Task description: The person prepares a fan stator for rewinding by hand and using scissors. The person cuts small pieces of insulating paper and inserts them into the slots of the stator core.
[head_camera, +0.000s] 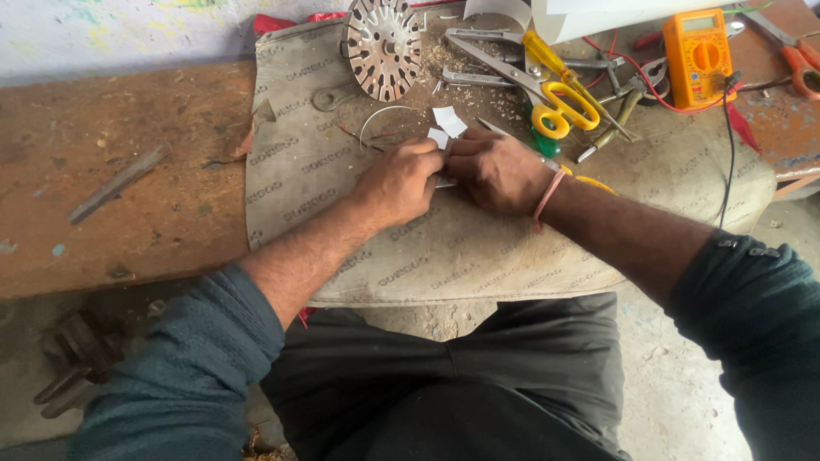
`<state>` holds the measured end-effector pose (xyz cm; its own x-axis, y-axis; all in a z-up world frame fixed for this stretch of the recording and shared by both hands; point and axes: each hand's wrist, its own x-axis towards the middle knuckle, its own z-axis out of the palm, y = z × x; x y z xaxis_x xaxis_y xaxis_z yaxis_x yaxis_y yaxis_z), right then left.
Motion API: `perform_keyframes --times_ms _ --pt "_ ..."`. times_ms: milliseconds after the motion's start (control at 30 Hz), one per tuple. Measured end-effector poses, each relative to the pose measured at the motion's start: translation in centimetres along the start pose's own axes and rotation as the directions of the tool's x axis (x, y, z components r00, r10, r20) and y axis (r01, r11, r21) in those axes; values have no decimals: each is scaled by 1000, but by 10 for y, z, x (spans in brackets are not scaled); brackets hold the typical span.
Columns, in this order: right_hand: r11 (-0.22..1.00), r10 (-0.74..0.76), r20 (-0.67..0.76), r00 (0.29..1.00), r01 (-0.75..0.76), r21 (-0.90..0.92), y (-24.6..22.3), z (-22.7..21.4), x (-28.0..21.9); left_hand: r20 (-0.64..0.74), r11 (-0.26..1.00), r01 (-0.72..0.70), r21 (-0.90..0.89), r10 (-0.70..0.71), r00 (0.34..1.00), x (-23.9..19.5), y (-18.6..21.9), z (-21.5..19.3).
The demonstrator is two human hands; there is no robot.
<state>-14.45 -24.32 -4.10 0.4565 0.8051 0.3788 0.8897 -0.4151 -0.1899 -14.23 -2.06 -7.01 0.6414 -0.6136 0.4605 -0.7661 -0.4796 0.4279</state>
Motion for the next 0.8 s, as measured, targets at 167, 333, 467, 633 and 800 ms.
perform_keyframes --times_ms 167,333,467,633,800 --pt "996 -21 51 998 25 -87 -3 -3 -7 90 999 0 45 -4 996 -2 2 -4" --pt "985 75 86 993 -60 -161 -13 -11 -14 77 999 50 17 -51 996 -14 7 -9" --pt "927 332 6 943 -325 -185 -19 -21 -23 81 995 89 48 -93 992 -16 12 -10" --pt "706 617 53 785 -522 -479 -22 -16 -35 26 990 143 9 -143 989 -16 22 -8" --pt "649 721 82 688 -628 -430 -15 -15 -27 -5 960 280 4 -280 960 -13 28 -1"
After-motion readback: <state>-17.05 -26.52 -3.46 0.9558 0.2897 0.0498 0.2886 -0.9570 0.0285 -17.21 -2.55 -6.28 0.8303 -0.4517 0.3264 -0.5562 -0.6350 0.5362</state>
